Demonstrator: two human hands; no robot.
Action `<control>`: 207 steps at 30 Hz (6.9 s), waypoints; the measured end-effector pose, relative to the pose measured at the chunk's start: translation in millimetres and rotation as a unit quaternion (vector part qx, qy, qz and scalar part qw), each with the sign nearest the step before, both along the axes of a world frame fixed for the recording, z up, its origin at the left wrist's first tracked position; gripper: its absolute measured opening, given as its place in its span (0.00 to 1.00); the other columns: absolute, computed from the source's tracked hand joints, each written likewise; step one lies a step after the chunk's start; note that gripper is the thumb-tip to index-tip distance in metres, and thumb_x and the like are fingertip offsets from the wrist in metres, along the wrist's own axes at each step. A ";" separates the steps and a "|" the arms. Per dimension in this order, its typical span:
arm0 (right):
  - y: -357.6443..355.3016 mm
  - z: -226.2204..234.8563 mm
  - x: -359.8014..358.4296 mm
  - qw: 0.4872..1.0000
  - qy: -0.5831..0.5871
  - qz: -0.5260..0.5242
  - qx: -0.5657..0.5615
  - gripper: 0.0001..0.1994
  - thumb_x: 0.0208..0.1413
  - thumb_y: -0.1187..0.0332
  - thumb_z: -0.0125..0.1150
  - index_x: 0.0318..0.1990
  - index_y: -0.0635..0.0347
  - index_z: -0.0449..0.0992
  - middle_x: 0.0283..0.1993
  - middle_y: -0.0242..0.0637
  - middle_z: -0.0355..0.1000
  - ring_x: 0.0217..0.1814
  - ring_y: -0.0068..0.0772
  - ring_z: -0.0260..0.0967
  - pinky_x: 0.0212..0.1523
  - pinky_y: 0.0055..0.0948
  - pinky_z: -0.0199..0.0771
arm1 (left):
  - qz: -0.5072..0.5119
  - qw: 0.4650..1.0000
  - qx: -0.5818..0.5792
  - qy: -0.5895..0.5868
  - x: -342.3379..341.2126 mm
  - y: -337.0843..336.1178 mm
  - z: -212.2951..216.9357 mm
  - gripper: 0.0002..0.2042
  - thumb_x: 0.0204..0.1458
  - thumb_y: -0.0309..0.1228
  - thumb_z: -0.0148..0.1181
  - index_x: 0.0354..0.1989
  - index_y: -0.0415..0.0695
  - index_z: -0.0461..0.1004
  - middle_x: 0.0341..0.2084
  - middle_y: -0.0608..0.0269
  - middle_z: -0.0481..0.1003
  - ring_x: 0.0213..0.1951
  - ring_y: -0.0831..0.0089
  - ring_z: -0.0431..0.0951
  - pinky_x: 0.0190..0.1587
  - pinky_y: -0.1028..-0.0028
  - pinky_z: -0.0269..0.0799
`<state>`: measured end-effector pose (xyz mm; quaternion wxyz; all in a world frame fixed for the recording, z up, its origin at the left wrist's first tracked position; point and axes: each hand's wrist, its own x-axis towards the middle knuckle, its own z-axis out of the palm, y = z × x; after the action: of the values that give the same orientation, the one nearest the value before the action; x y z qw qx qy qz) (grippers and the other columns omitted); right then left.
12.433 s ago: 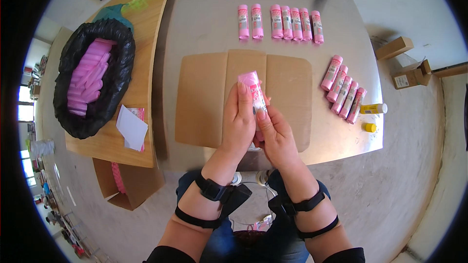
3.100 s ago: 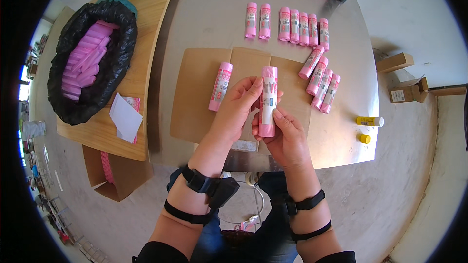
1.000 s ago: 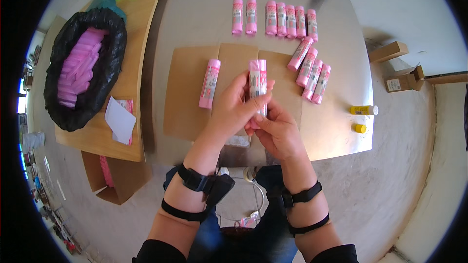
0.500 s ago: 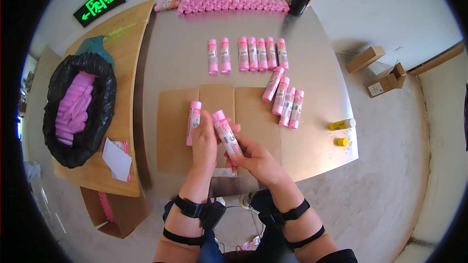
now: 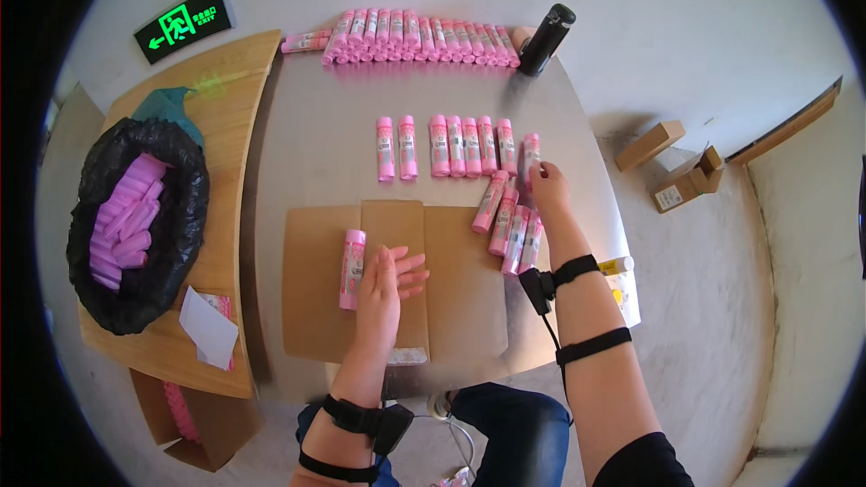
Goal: Applying paper labels to pink plastic tubes using a glue stick at a production workstation.
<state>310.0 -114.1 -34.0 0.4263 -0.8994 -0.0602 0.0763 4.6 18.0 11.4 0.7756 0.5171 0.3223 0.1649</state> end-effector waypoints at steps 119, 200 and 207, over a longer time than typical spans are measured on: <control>-23.7 39.9 -109.6 0.941 0.051 0.007 0.334 0.17 0.60 0.65 0.51 0.52 0.67 0.66 0.29 0.34 0.70 0.30 0.22 0.69 0.30 0.20 0.69 | 0.051 0.997 -0.036 -0.045 6.8 -2.1 -2.3 0.28 0.62 0.51 0.33 0.51 0.34 0.61 0.43 0.46 0.73 0.41 0.63 0.77 0.42 0.70 0.73; 7.6 59.5 -252.9 0.812 0.387 0.161 0.407 0.14 0.64 0.59 0.44 0.47 0.61 0.66 0.28 0.32 0.68 0.21 0.17 0.64 0.18 0.15 0.61 | -0.036 0.990 -0.024 -0.136 5.1 -15.6 14.5 0.15 0.58 0.31 0.52 0.51 0.37 0.64 0.44 0.54 0.74 0.42 0.75 0.76 0.43 0.76 0.72; 7.7 57.7 -258.6 0.818 0.388 0.176 0.386 0.14 0.62 0.62 0.49 0.51 0.58 0.65 0.31 0.28 0.68 0.27 0.14 0.65 0.27 0.13 0.67 | 0.020 0.997 -0.027 -0.066 4.2 -13.9 17.9 0.13 0.59 0.35 0.50 0.43 0.36 0.70 0.34 0.54 0.78 0.33 0.73 0.79 0.36 0.76 0.75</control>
<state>51.4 -106.3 23.6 0.7056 -0.5315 -0.0720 0.4631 8.8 4.2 29.4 0.8054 0.4773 0.2849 0.2058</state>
